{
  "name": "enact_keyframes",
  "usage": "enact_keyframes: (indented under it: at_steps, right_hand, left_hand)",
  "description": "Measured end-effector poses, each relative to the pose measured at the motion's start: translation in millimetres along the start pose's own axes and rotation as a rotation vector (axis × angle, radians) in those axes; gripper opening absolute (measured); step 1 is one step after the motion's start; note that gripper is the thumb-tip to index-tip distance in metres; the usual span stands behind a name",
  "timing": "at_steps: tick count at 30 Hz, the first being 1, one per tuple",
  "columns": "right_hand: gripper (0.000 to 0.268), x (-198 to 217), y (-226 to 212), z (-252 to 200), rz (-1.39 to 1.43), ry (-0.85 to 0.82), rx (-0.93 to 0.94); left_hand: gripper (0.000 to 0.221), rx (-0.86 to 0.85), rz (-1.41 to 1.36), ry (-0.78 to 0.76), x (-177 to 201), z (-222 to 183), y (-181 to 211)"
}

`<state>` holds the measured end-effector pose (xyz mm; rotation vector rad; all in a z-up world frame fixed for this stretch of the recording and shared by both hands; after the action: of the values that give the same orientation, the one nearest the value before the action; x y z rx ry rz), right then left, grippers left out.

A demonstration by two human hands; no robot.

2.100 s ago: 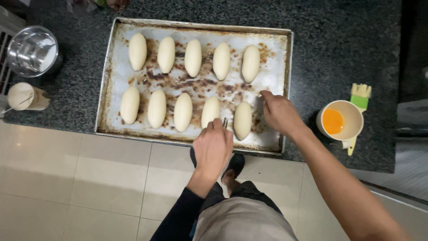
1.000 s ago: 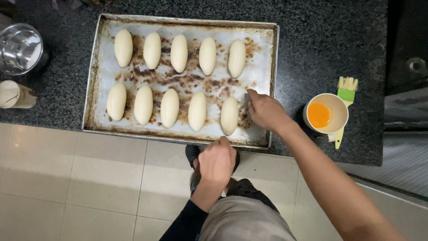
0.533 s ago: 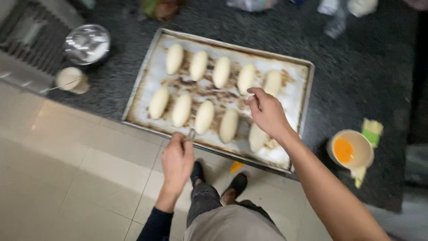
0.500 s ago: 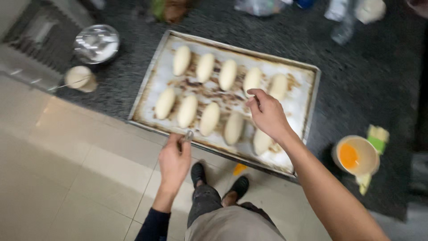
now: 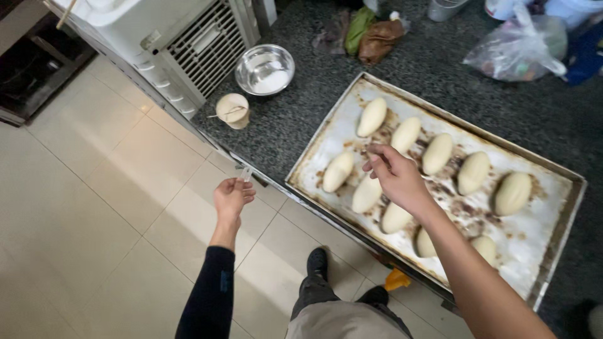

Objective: The person takes a tray of dough rolls from a rack, places it on a counter, uses a thin tool to score the top of each roll, and then brushes an egg wash over each roll using a pastry brush.

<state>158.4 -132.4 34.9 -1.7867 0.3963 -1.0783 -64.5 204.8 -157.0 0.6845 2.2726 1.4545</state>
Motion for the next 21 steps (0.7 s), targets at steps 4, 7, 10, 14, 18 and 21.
enact_keyframes:
  at_steps: [4, 7, 10, 14, 18, 21]
  right_hand:
    - [0.034, -20, -10, 17, -0.115, -0.002, -0.054]
    - [0.034, -33, -13, 26, -0.116, -0.012, -0.098]
    - [0.034, -44, -10, 30, -0.094, -0.01, -0.124]
    - [0.033, -52, -11, 33, -0.1, 0.01, -0.065]
    - [0.029, -45, -13, 28, -0.045, 0.026, -0.103]
    - [0.024, -21, -12, 15, -0.024, 0.16, -0.104]
  left_hand:
    - [0.023, 0.058, -0.007, -0.014, -12, 48, -13]
    - [0.02, 0.085, -0.007, -0.005, -21, 70, -17]
    - [0.019, 0.122, 0.055, 0.05, -22, 77, -19]
    - [0.024, 0.161, 0.24, 0.141, -14, 66, -12]
    - [0.029, -0.582, 0.727, 0.246, -27, 26, 44]
    - [0.041, -0.432, 0.552, 0.004, -66, -8, 63]
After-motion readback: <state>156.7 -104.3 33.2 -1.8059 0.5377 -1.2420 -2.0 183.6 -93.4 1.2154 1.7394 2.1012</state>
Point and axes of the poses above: each hand's wrist, its own z-axis towards the middle knuckle, its own x-axis out of the back of the hand, y = z × x, the point moved 6 cm from there along z, towards the middle knuckle, and after that the axes turned 3 degrees about -z, right-handed, at the moved point
